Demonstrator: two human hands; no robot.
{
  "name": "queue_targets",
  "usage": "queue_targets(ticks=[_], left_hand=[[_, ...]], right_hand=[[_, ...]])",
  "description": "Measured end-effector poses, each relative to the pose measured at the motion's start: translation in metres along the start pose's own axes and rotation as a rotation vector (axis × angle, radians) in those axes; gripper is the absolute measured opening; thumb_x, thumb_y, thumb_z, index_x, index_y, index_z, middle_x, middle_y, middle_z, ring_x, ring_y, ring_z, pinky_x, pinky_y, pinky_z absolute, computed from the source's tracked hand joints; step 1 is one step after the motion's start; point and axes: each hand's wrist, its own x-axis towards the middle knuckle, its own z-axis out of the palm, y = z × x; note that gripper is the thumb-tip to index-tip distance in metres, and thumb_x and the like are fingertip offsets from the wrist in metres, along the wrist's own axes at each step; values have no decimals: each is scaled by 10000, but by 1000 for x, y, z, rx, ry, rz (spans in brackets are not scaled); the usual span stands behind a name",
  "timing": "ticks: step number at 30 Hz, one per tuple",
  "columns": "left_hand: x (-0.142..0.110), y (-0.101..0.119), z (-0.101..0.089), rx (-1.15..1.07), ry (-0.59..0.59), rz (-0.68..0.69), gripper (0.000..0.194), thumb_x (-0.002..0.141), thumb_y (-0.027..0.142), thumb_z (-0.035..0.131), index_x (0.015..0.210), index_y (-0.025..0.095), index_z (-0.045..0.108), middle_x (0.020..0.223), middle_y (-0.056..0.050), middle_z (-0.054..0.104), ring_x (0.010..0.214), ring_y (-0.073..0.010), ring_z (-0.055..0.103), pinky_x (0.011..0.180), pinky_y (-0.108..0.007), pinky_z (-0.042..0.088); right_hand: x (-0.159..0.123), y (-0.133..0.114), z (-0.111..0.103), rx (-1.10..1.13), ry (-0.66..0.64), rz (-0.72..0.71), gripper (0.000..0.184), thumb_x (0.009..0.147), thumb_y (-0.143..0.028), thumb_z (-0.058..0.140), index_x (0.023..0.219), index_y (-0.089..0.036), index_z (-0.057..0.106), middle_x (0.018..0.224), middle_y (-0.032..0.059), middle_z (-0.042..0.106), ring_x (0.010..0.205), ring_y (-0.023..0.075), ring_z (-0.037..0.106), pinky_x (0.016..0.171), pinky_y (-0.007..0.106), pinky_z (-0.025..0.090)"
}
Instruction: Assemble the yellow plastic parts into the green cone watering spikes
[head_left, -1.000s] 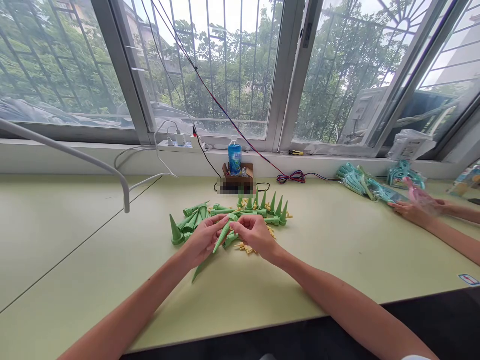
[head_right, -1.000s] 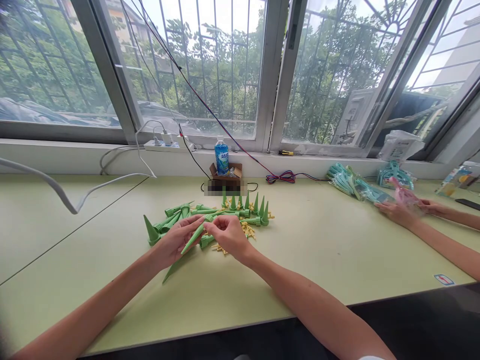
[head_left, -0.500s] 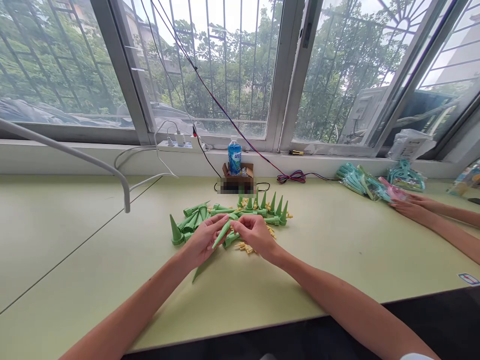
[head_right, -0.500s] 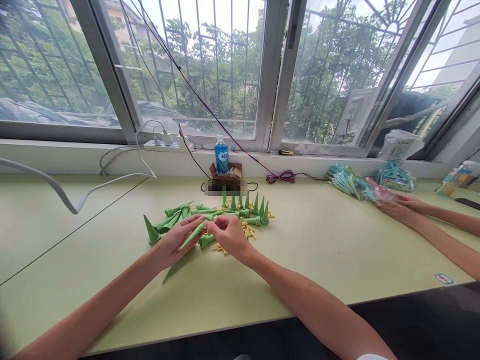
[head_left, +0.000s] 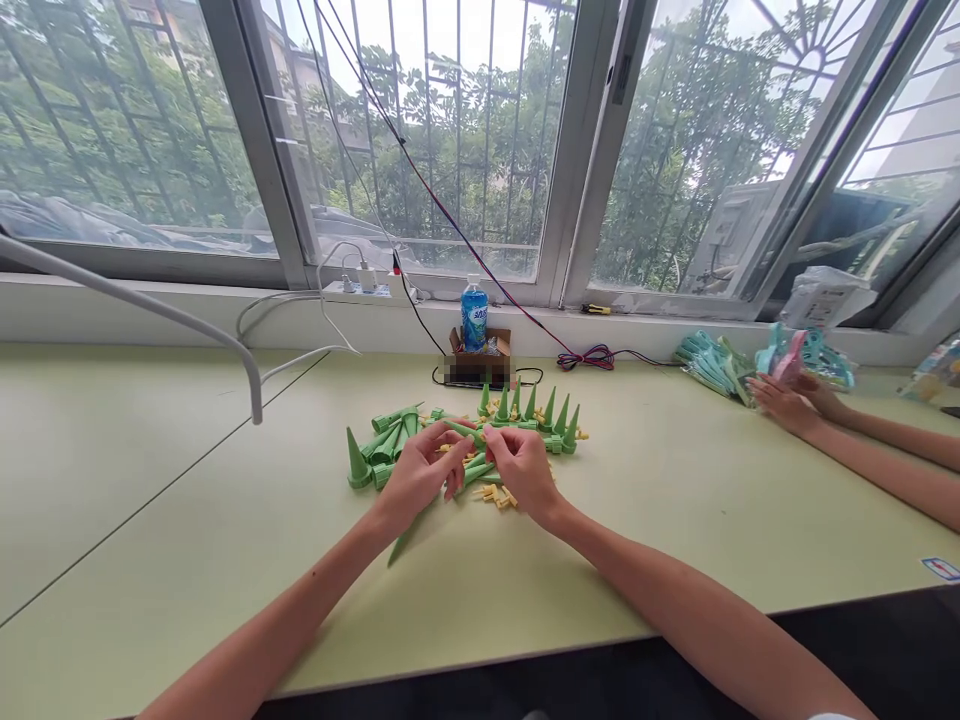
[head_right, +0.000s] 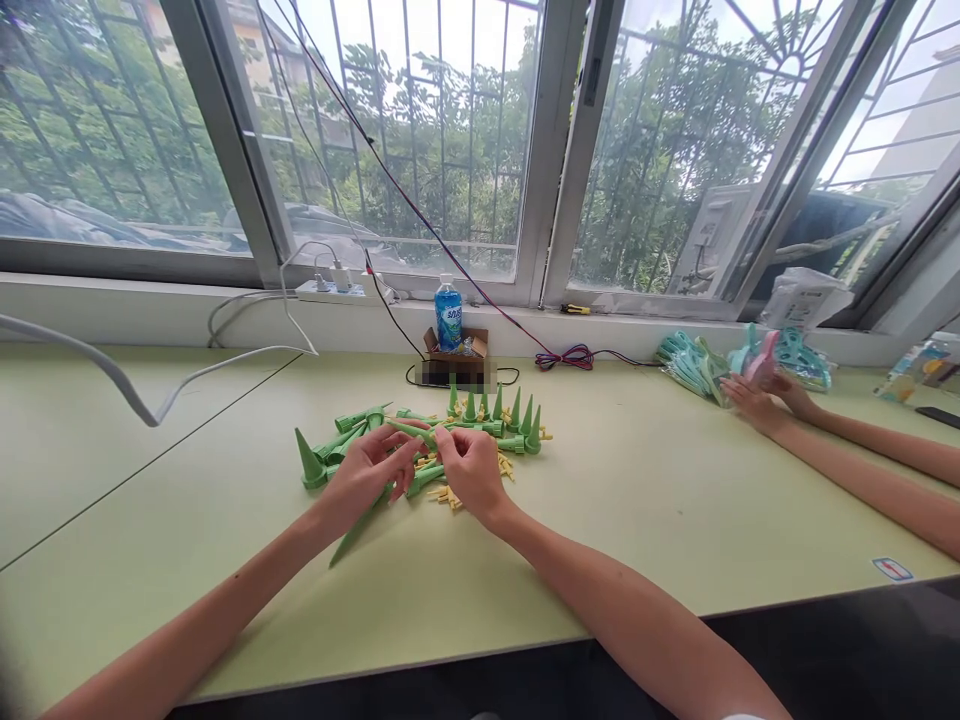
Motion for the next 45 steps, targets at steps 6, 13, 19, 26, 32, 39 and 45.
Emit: queue_targets(ticks=[6, 13, 19, 26, 32, 39, 45], left_hand=[[3, -6, -2, 56, 42, 64, 366, 835, 512, 628, 978, 175, 648, 586, 31, 530, 390, -76, 438, 354, -199, 328], [0, 0, -1, 118, -2, 24, 379, 862, 537, 578, 732, 182, 561, 482, 50, 409, 386, -64, 324, 364, -190, 222], [2, -8, -6, 128, -98, 4, 441, 882, 555, 541, 655, 183, 470, 511, 49, 385, 408, -58, 310, 381, -181, 221], [4, -12, -10, 124, -137, -15, 445, 887, 566, 524, 671, 181, 468, 532, 48, 371, 428, -62, 329, 386, -179, 217], [2, -8, -8, 114, -130, -31, 460, 852, 577, 568, 655, 177, 454, 528, 47, 376, 424, -58, 331, 380, -179, 206], [4, -10, -8, 109, -108, -28, 444, 887, 555, 536, 668, 173, 475, 513, 51, 384, 413, -55, 343, 373, -173, 217], [2, -9, -4, 84, -98, 12, 424, 908, 518, 523, 663, 178, 461, 511, 40, 470, 396, -57, 360, 362, -180, 264]], right_hand=[[-6, -3, -2, -252, -85, -232, 490, 945, -453, 464, 546, -198, 340, 515, -36, 347, 506, 101, 272, 532, 266, 206], [-6, -8, -5, -488, -160, -390, 357, 914, -365, 533, 610, -199, 447, 585, -4, 496, 518, 107, 357, 537, 264, 216], [-5, -7, -7, -627, -228, -512, 297, 932, -309, 476, 656, -201, 494, 586, -3, 510, 515, 111, 336, 521, 268, 187], [-5, -8, -5, -642, -238, -587, 305, 927, -273, 451, 632, -200, 455, 580, 0, 500, 518, 115, 314, 514, 275, 170], [-7, -5, -3, -620, -232, -630, 264, 922, -246, 453, 662, -201, 465, 611, 4, 527, 535, 116, 334, 520, 270, 201], [-8, -3, -2, -616, -123, -621, 288, 911, -273, 497, 637, -194, 459, 573, -18, 512, 504, 92, 343, 507, 245, 230], [-10, -1, -1, -616, 30, -719, 282, 871, -235, 489, 595, -193, 452, 518, -34, 467, 458, 83, 317, 474, 236, 242]])
